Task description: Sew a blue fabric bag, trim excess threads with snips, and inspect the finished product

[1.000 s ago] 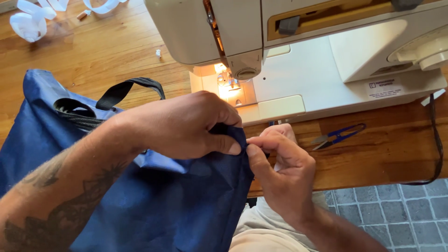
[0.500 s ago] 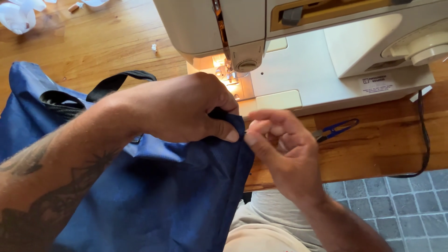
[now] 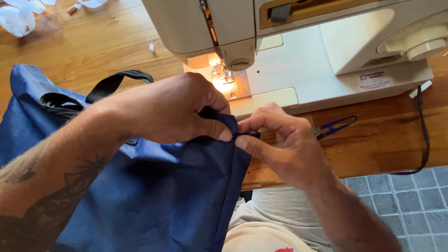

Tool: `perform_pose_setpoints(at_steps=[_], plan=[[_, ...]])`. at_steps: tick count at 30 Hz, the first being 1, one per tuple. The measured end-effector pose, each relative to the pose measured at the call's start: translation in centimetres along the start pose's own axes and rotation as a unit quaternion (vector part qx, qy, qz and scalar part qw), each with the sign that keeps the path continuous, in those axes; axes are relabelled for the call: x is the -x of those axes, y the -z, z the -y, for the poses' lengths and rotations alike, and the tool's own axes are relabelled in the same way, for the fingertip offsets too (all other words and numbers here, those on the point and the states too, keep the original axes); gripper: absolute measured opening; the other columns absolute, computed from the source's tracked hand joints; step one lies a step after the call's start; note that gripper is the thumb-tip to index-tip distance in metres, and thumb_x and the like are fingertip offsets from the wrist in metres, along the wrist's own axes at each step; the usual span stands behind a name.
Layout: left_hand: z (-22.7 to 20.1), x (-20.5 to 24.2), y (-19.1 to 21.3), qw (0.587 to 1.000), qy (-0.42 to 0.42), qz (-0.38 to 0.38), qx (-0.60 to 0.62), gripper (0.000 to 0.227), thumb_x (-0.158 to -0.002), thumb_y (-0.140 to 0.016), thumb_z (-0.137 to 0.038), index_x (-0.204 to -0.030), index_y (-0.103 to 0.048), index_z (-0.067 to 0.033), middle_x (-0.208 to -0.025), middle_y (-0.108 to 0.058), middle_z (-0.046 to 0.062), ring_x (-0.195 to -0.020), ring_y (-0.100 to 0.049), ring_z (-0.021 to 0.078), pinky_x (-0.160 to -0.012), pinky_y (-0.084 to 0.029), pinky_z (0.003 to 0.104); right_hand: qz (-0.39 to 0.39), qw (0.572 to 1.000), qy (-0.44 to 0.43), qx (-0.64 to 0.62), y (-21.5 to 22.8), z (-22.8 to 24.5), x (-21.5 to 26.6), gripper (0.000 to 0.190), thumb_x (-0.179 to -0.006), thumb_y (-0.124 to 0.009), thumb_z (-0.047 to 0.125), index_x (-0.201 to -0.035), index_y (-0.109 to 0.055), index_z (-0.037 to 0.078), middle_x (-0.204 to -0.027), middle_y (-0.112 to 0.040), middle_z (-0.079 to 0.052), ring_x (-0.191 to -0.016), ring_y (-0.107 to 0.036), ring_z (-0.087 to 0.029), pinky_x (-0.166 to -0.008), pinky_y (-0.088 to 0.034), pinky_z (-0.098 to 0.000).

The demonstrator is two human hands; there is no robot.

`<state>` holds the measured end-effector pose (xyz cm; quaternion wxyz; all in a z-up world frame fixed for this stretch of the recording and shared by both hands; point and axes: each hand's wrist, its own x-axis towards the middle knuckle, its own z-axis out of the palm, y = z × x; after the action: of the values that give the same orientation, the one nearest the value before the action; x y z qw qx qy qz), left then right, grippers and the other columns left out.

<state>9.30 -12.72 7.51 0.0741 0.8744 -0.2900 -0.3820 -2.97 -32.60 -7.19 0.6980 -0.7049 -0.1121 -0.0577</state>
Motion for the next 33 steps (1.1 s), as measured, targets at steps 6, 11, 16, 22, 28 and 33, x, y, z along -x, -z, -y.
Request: perform_pose_setpoints(at_steps=[6,11,16,22,28,33], plan=[[0.2,-0.2,-0.4,0.998,-0.036,-0.046,0.006,0.02,-0.098,-0.095,-0.045,-0.095,-0.092,-0.0262,-0.073,-0.078,-0.007,-0.071,-0.06,0.0109,-0.069,-0.05,0.033,-0.005,0.97,-0.196,-0.143,0.3,0.9,-0.8,0.021,-0.09,-0.094,-0.002,-0.111,-0.088,-0.004,-0.112,-0.09,-0.012,-0.102,-0.081,-0.016,-0.093,-0.068,-0.0257],[0.6,0.0,-1.5,0.993,-0.042,-0.101,0.032,0.018,-0.093,-0.099,-0.04,-0.097,-0.092,-0.0242,-0.076,-0.082,-0.006,-0.071,-0.066,0.0129,-0.068,-0.052,0.035,-0.032,0.966,-0.226,-0.119,0.0,1.2,-0.8,0.027,-0.087,-0.097,0.002,-0.112,-0.092,-0.003,-0.101,-0.091,-0.012,-0.092,-0.081,-0.016,-0.088,-0.069,-0.0269],[0.5,0.3,-2.2,0.992,-0.016,-0.126,0.019,0.022,-0.093,-0.095,-0.045,-0.104,-0.092,-0.0264,-0.083,-0.087,-0.003,-0.081,-0.075,0.0188,-0.075,-0.055,0.039,-0.044,0.965,-0.223,-0.129,-0.4,1.3,-0.6,0.026,-0.087,-0.096,0.002,-0.111,-0.09,-0.004,-0.101,-0.091,-0.013,-0.091,-0.081,-0.017,-0.087,-0.068,-0.0273],[1.4,0.2,-3.0,0.989,-0.048,-0.137,-0.007,0.025,-0.098,-0.09,-0.049,-0.101,-0.09,-0.0237,-0.072,-0.075,0.005,-0.073,-0.063,0.0273,-0.071,-0.05,0.046,-0.057,0.977,-0.184,-0.097,-0.7,1.3,-0.3,0.024,-0.085,-0.099,0.001,-0.108,-0.091,-0.002,-0.096,-0.089,-0.01,-0.087,-0.077,-0.014,-0.083,-0.064,-0.0242],[1.3,0.5,-2.6,0.994,-0.037,-0.098,0.011,0.029,-0.102,-0.089,-0.05,-0.094,-0.085,-0.0218,-0.069,-0.064,0.0,-0.071,-0.055,0.0201,-0.067,-0.047,0.043,-0.06,0.973,-0.188,-0.124,-0.6,1.2,-0.3,0.026,-0.083,-0.099,-0.003,-0.107,-0.089,-0.003,-0.092,-0.087,-0.011,-0.082,-0.076,-0.014,-0.077,-0.063,-0.0236],[2.1,0.1,-2.6,0.993,-0.082,-0.082,0.008,0.039,-0.108,-0.085,-0.047,-0.086,-0.072,-0.0177,-0.069,-0.055,0.0,-0.07,-0.048,0.0172,-0.064,-0.044,0.042,-0.06,0.97,-0.158,-0.175,-1.0,1.0,0.4,0.034,-0.086,-0.098,0.001,-0.107,-0.072,0.007,-0.101,-0.082,-0.01,-0.088,-0.074,-0.013,-0.082,-0.061,-0.0243]])
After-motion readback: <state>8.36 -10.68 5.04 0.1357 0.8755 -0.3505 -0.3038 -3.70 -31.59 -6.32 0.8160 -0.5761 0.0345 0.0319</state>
